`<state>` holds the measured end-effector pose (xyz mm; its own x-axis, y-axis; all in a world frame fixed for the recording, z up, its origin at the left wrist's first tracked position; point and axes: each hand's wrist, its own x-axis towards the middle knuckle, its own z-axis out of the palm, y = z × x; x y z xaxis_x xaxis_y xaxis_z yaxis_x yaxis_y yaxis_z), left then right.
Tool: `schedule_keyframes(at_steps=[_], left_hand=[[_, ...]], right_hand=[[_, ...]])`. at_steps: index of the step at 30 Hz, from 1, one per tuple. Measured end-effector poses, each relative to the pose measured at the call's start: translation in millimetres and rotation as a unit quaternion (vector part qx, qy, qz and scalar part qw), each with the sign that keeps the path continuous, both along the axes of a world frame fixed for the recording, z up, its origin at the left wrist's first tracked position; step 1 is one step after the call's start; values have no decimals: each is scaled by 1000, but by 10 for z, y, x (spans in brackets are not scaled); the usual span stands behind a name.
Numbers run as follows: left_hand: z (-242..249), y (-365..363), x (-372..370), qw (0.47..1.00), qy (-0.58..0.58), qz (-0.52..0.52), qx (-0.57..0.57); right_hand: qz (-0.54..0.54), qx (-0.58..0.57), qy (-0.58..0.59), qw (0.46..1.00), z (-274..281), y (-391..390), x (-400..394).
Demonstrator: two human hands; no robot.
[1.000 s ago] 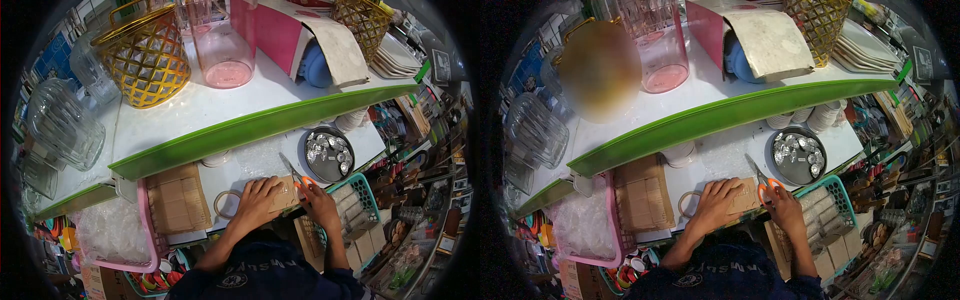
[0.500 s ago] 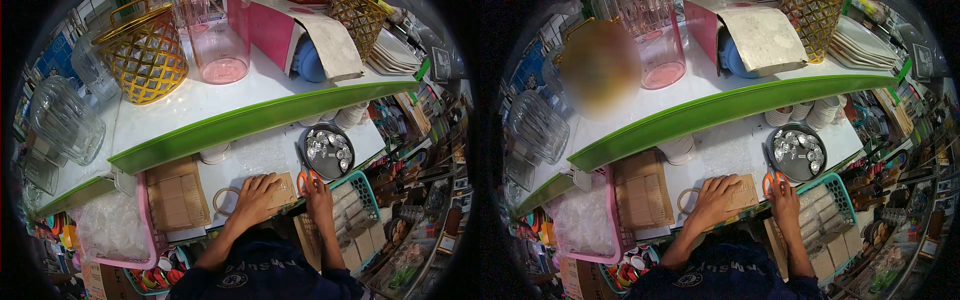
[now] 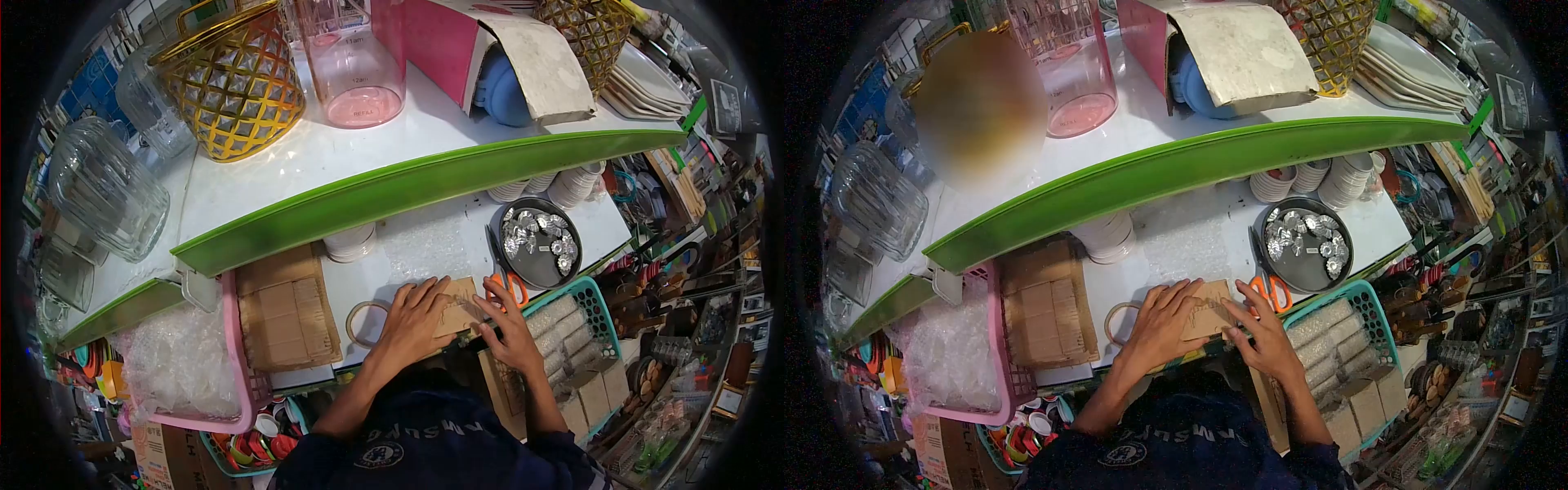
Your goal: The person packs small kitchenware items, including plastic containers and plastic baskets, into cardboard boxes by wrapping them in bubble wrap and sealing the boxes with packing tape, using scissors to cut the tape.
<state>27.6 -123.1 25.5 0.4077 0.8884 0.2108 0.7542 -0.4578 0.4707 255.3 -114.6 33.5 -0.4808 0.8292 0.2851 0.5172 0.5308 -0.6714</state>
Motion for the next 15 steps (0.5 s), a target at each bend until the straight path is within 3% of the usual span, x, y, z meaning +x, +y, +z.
schedule_keyframes(at_steps=[3, 8, 11, 13, 15], left_hand=[[-35, -15, -5, 1000, -7, 1, 18], [-22, -166, -116, 995, -40, 22, 88], [-235, -410, -196, 984, -99, 78, 127], [-504, -648, -196, 946, -180, 177, 204], [-671, -832, -190, 947, -175, 168, 209]], right_hand=[[33, 8, -75, 997, 89, 62, -98], [53, 21, -94, 994, -59, 149, -74], [54, 51, -99, 992, -103, 172, -74], [54, 65, -97, 992, -108, 183, -71], [58, 73, -105, 990, -98, 194, -77]])
